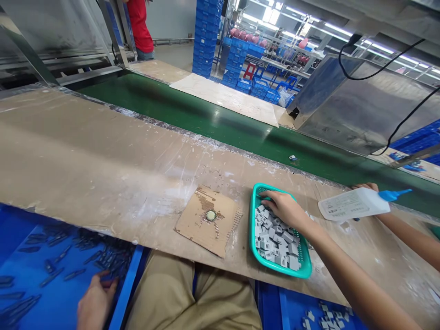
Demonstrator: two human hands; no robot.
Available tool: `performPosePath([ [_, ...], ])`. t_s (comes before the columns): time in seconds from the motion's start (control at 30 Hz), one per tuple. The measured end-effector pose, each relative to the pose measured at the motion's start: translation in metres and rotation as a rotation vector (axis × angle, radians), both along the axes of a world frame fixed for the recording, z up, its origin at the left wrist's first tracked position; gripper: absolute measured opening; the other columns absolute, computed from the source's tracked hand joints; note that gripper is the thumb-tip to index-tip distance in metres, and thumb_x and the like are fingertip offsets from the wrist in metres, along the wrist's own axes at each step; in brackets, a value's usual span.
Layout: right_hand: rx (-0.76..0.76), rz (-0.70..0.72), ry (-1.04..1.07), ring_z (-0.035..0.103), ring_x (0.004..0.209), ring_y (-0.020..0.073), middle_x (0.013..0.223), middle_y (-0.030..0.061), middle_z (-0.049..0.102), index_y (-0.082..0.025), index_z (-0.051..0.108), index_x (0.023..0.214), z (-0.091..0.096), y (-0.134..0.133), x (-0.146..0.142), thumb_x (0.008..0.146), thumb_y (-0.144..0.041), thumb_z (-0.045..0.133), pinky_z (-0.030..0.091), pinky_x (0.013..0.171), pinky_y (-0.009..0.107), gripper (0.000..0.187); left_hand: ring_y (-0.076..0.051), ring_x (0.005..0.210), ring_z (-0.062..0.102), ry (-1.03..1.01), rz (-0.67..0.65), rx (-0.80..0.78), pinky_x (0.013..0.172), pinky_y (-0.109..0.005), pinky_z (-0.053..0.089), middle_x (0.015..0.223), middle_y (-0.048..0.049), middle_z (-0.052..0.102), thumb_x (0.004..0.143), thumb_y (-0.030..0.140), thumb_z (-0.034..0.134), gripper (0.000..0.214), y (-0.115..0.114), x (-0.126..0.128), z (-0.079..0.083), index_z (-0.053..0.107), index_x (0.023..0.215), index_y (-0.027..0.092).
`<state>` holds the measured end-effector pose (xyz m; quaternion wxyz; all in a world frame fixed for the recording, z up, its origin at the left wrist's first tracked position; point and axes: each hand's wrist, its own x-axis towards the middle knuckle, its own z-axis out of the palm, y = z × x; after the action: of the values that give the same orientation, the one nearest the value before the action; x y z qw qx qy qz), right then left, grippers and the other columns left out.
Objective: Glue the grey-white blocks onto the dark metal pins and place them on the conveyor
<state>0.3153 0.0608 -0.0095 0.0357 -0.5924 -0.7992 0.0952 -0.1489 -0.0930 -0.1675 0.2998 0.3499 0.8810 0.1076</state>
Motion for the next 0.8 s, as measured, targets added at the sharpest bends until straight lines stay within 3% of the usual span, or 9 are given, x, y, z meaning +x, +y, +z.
performPosePath([
  [0.23,-0.047,0.014,0.018,0.067,0.073,0.0186,0.085,0.0040,0.071,-0.020,0.068,0.103,0.004,0.000,0.009,0.074,-0.009,0.054,0.052,0.067,0.027,0.034,-0.034,0.071,0.065,0.019,-0.036,-0.048,0.062,-0.041,0.049,0.071,-0.0084,0.063,0.079,0.040,0.042,0.052,-0.005,0.000,-0.005,0.045,0.123,0.011],
  [0.4,0.036,-0.002,0.017,0.066,0.090,0.0254,0.095,0.0083,0.072,-0.021,0.072,0.091,-0.008,0.002,0.005,0.077,-0.014,0.053,0.050,0.082,0.035,0.025,-0.036,0.089,0.063,0.113,-0.166,-0.081,0.073,-0.042,0.051,0.086,-0.0151,0.062,0.081,0.038,0.039,0.049,-0.011,-0.006,-0.012,0.050,0.120,0.011],
  [0.53,0.092,-0.017,0.036,0.064,0.097,0.0301,0.099,0.0115,0.071,-0.019,0.072,0.094,-0.013,-0.003,0.003,0.081,-0.019,0.052,0.049,0.087,0.043,0.024,-0.038,0.092,0.061,0.124,-0.162,-0.037,0.079,-0.045,0.050,0.089,-0.0178,0.060,0.079,0.041,0.038,0.050,-0.012,-0.007,-0.012,0.054,0.114,0.009],
  [0.67,0.125,-0.048,0.233,0.066,0.094,0.0258,0.106,0.0108,0.068,-0.020,0.068,0.104,-0.002,-0.016,-0.004,0.088,-0.030,0.049,0.053,0.081,0.039,0.027,-0.039,0.095,0.060,0.013,-0.026,0.083,0.084,-0.045,0.047,0.083,-0.0131,0.059,0.073,0.038,0.046,0.038,-0.010,-0.004,-0.012,0.057,0.101,0.015],
  [0.8,0.053,-0.038,0.492,0.063,0.099,0.0244,0.110,0.0108,0.063,-0.023,0.068,0.109,0.015,-0.029,-0.021,0.090,-0.037,0.049,0.054,0.074,0.035,0.030,-0.033,0.081,0.064,-0.058,0.161,0.117,0.078,-0.041,0.050,0.068,-0.0031,0.055,0.064,0.032,0.062,0.035,-0.010,-0.007,-0.016,0.052,0.095,0.018],
])
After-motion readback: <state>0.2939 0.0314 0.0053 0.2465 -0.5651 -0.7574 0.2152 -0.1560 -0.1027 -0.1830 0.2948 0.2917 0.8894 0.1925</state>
